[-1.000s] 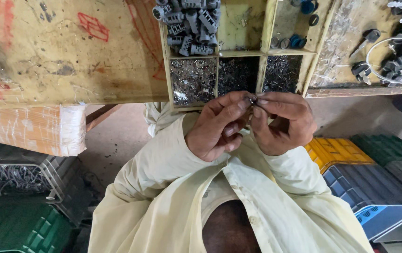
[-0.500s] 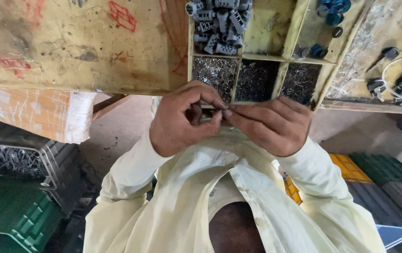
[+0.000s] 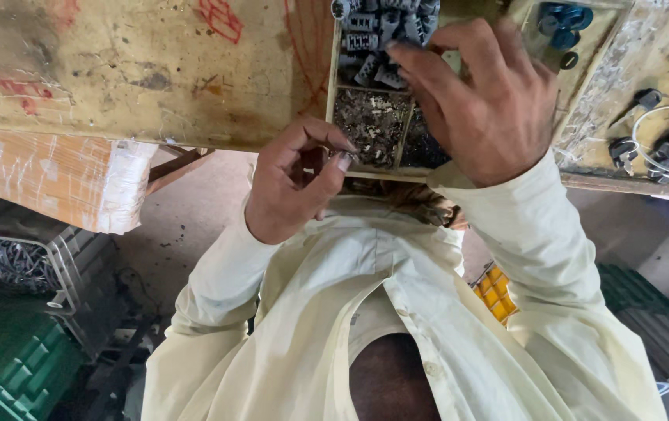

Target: The person assembles small keychains by hand. They pick a key blank, attach a metal ring, insert a plastic housing, and secure it with a small metal pin, repeating the process for multiple units.

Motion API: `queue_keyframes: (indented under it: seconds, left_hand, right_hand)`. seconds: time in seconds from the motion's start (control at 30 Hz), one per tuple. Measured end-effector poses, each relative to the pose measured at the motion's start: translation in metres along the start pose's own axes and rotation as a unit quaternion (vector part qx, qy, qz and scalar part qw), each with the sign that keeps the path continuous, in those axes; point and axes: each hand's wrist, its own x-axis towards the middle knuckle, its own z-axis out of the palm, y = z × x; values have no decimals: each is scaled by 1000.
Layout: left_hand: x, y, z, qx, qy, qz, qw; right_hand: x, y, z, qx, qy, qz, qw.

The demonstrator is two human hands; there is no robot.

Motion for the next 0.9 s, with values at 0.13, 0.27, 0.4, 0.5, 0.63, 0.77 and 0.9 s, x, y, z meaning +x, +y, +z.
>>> queue_keyframes:
  seconds: [0.13, 0.27, 0.4, 0.5, 0.63, 0.77, 0.9]
  left_hand:
    - [1, 3, 11, 14, -20, 87, 996]
    - [4, 9, 22, -136, -147, 19, 980]
    - [14, 10, 40, -186, -202, -54, 960]
    - [17, 11, 45, -183, -221, -50, 957]
    - [17, 8, 54, -90, -159, -14, 983]
    - [13, 5, 56, -17, -114, -26, 993]
    - [15, 1, 59, -63, -106, -33, 992]
  right_hand:
    - [-19, -1, -5, 133, -15, 38, 990]
    - [-55, -17, -2, 412, 34, 130, 901]
    - [-103, -32, -2, 412, 61, 236, 878]
    - [-123, -33, 2, 415, 68, 254, 871]
    - [-121, -34, -3, 370, 39, 253, 893]
    - [-105, -38, -11, 296, 34, 224, 928]
    - [-98, -38, -18, 229, 24, 174, 957]
